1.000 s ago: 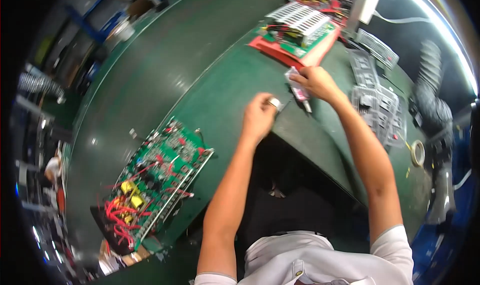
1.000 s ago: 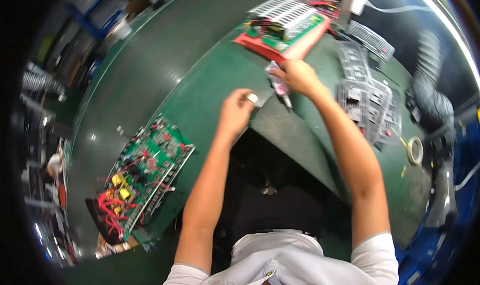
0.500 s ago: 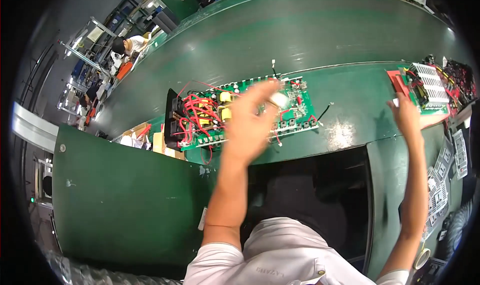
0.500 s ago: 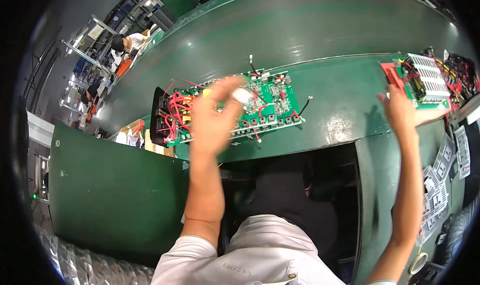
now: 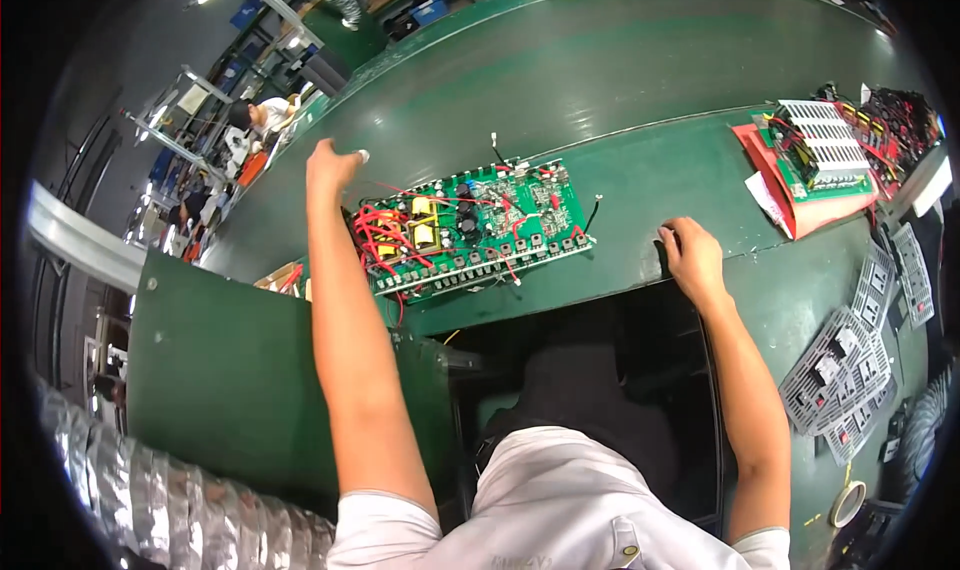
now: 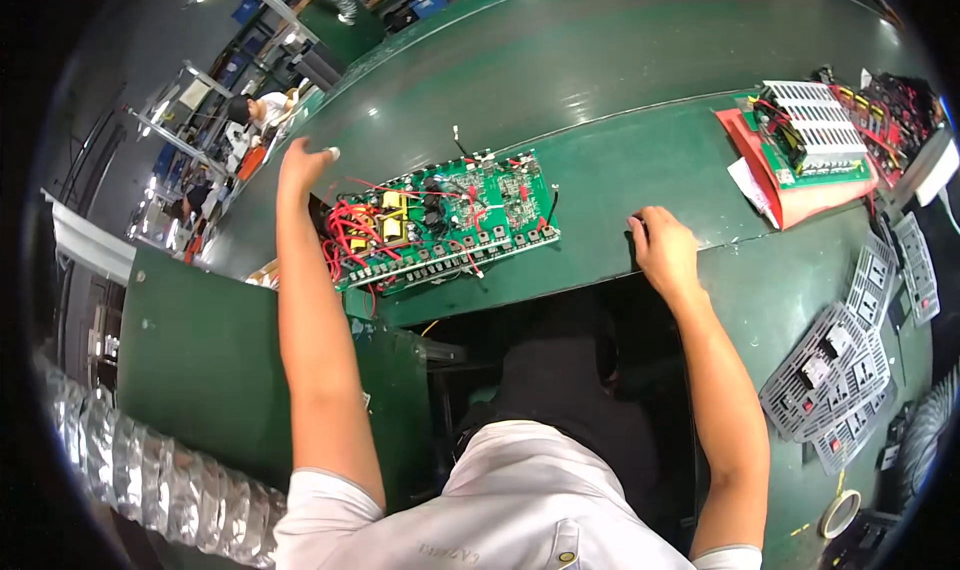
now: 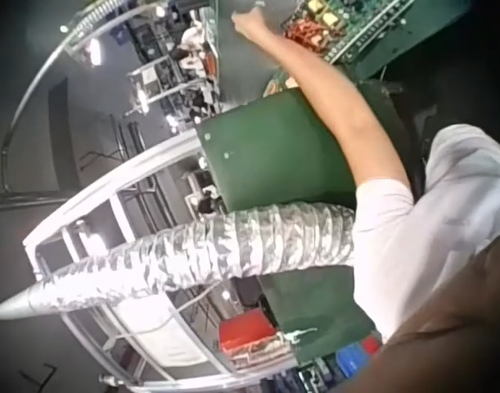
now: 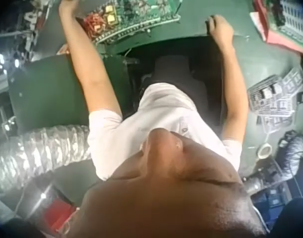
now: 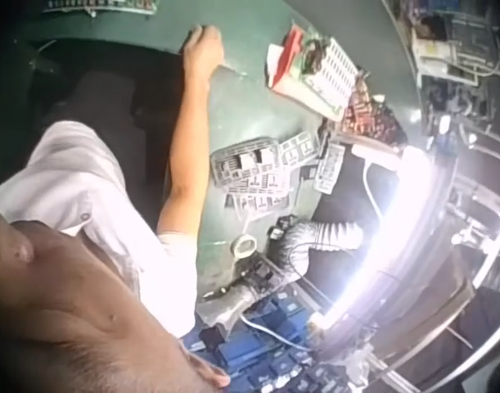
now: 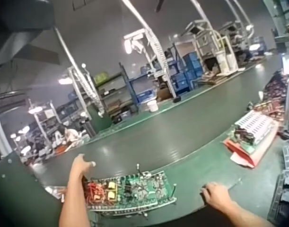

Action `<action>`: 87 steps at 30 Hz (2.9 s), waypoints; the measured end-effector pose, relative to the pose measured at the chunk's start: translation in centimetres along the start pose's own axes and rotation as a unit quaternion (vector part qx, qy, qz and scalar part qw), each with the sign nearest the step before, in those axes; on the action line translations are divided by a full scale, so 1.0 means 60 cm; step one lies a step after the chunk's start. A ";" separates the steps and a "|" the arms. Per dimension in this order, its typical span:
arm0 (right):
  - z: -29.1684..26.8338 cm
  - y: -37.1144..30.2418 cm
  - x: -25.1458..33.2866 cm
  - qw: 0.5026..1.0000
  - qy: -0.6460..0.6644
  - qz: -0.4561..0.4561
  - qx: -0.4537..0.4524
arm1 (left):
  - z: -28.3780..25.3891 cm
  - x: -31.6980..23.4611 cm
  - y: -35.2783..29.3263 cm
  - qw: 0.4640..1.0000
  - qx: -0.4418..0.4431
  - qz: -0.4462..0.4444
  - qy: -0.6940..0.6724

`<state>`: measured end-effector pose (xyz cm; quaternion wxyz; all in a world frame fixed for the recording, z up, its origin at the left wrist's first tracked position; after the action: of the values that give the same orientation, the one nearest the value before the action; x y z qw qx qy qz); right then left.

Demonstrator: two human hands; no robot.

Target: Assembling electronic components onto a circuit board and into a housing, including applying adhesive.

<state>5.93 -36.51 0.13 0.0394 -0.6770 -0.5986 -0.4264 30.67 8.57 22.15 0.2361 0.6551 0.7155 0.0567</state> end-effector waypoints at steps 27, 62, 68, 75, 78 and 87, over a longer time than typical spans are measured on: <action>-0.008 -0.004 -0.009 0.997 0.059 0.034 -0.019 | 0.064 0.283 -0.013 0.866 0.396 -0.300 0.053; -0.250 0.014 0.052 0.826 0.477 0.296 -0.055 | -0.025 -0.493 0.020 0.889 0.322 0.244 -0.215; -0.427 -0.037 -0.171 0.828 0.390 0.342 -0.213 | 0.146 -0.862 -0.081 0.825 0.385 0.380 -0.163; -0.540 -0.068 -0.279 0.792 0.394 0.378 -0.273 | 0.279 -1.116 -0.198 0.746 0.514 0.361 -0.221; -0.535 -0.038 -0.286 0.787 0.411 0.378 -0.262 | 0.311 -1.147 -0.181 0.750 0.513 0.362 -0.208; -0.513 -0.054 -0.334 0.756 0.442 0.411 -0.254 | 0.364 -1.181 -0.206 0.746 0.529 0.379 -0.141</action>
<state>-11.52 -68.52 5.64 0.2977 -0.5792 -0.0488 -0.7573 30.55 -66.43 16.74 -0.0911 0.8929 0.2823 -0.3389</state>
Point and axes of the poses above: each hand's wrist, its own y-axis towards the middle knuckle, its own z-axis out of the palm, x = y × z, the point moved 4 cm from there along y, towards the middle knuckle
